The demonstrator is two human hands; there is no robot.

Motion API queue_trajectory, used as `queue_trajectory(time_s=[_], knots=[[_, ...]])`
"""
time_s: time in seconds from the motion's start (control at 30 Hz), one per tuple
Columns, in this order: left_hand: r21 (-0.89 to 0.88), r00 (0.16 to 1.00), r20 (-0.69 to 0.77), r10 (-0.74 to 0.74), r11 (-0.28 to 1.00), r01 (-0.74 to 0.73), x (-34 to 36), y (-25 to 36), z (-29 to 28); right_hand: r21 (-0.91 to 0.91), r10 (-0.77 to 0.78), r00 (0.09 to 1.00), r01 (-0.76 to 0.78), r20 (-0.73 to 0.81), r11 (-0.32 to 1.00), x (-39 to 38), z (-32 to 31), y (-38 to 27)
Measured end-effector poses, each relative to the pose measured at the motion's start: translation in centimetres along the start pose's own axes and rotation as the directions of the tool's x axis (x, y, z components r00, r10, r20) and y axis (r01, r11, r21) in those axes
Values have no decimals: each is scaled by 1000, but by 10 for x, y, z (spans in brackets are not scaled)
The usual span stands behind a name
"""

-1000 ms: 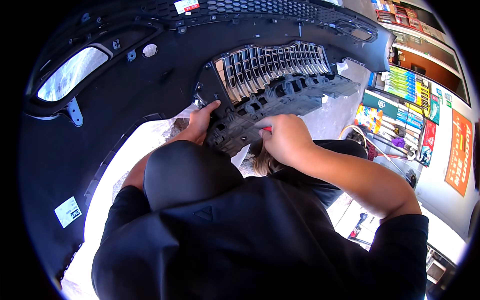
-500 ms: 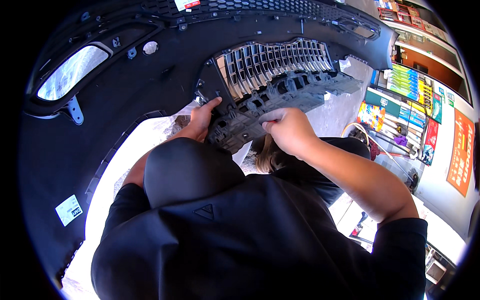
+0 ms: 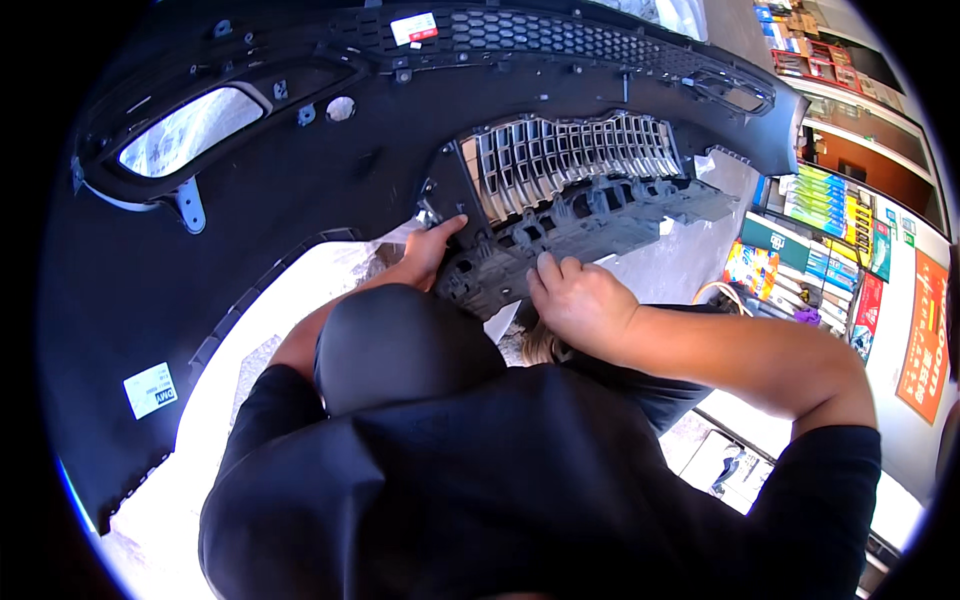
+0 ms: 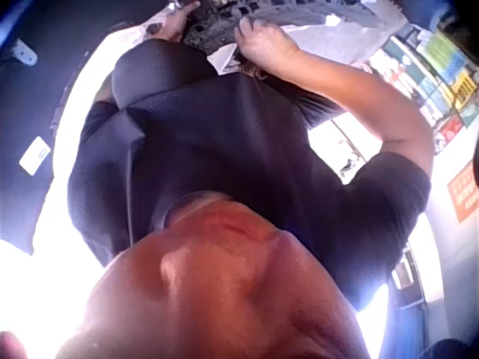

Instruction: The person assembles a car bumper by hand, pressing plastic tabs into place and using a screwdriver to pry and align components.

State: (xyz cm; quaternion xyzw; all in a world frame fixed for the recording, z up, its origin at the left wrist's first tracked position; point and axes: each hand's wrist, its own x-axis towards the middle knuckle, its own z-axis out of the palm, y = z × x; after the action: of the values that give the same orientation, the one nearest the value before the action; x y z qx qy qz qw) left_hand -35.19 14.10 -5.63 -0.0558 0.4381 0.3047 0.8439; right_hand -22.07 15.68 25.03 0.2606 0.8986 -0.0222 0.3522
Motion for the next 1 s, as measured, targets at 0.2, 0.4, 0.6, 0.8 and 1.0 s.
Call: queue_trajectory(time_s=[0.2,0.4,0.6,0.8,1.0], knots=[[-5,999,-37,-7,1000,7,9,5,-3,184,78,988,-102,134,978,15,-8,9],[-6,994,-72,88,996,-89,-6,11,6,300,197,973,-225,119,927,15,-6,6],[-3,998,-52,19,1000,-19,-20,21,13,364,295,948,-318,118,876,15,-6,7],[-45,996,-35,-85,995,84,-19,20,16,488,403,892,-450,206,748,19,-4,8],[-62,995,45,-88,994,91,-16,21,10,460,377,878,-476,295,749,18,-32,42]])
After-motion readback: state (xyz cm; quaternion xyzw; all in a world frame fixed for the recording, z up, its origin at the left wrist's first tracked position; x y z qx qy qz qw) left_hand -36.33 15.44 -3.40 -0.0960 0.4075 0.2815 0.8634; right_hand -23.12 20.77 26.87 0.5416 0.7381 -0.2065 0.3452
